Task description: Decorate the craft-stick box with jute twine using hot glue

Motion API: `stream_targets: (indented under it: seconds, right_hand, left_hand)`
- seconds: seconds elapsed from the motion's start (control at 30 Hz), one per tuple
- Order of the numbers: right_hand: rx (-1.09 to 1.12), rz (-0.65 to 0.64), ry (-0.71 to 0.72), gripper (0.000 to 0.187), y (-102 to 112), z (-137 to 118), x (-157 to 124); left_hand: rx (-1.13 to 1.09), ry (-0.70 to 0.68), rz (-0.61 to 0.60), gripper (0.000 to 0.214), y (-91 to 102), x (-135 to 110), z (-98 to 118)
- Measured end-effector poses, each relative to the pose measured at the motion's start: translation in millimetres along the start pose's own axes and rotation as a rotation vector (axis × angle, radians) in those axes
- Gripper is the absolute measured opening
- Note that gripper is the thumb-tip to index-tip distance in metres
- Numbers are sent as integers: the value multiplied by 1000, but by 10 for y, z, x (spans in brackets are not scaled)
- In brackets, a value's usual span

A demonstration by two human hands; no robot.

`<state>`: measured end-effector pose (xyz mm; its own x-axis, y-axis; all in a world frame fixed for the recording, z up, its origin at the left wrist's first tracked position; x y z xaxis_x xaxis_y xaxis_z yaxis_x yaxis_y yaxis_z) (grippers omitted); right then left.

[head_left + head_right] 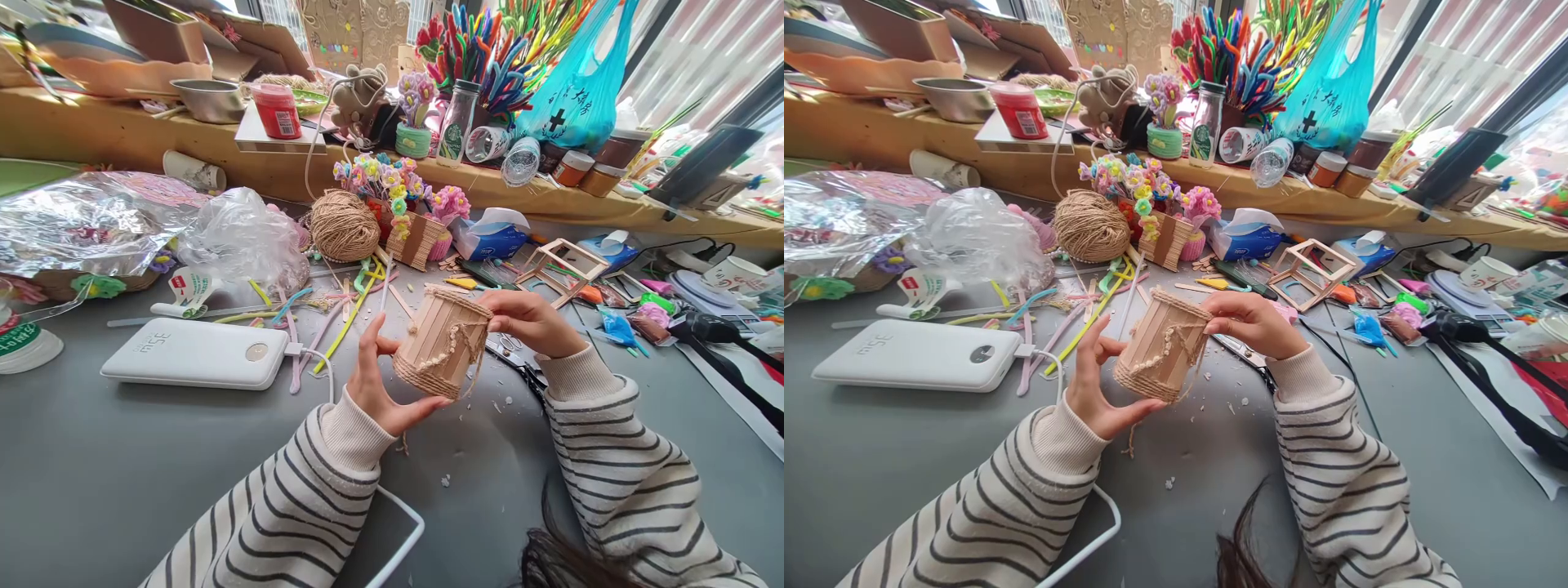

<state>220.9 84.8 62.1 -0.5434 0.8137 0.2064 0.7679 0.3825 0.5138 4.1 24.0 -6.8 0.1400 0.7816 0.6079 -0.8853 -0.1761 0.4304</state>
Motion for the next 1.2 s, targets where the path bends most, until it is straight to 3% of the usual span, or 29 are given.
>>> stream_targets:
  seconds: [0.57,0.73,0.93,1.07,1.2]
  right_hand:
    - [-135,-8,-15,36,-16,-141,-19]
    - [-129,30,-110,36,-44,-253,-41]
    - [-103,29,-141,32,-43,-334,-68]
    - [-137,25,-107,29,-9,-311,-72]
    - [-142,11,24,27,4,-307,-63]
  left_hand:
    - [-160,135,-86,93,-82,-61,-30]
    - [-193,213,-149,86,-20,-45,59]
    - [-191,172,-173,80,10,-37,116]
    - [-175,117,-144,75,-1,-42,87]
    - [-257,226,-153,86,-31,-46,24]
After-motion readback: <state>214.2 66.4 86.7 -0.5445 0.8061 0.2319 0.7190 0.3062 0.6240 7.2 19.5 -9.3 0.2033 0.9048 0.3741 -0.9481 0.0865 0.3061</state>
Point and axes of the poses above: each hand's wrist, its own x-axis towards the middle knuckle, its own y-axis out of the back of the hand, z = x × y, the point moved 2 cm from there along x, towards the middle knuckle, and after that the axes turned 3 degrees about -y, right-handed, at the moved point
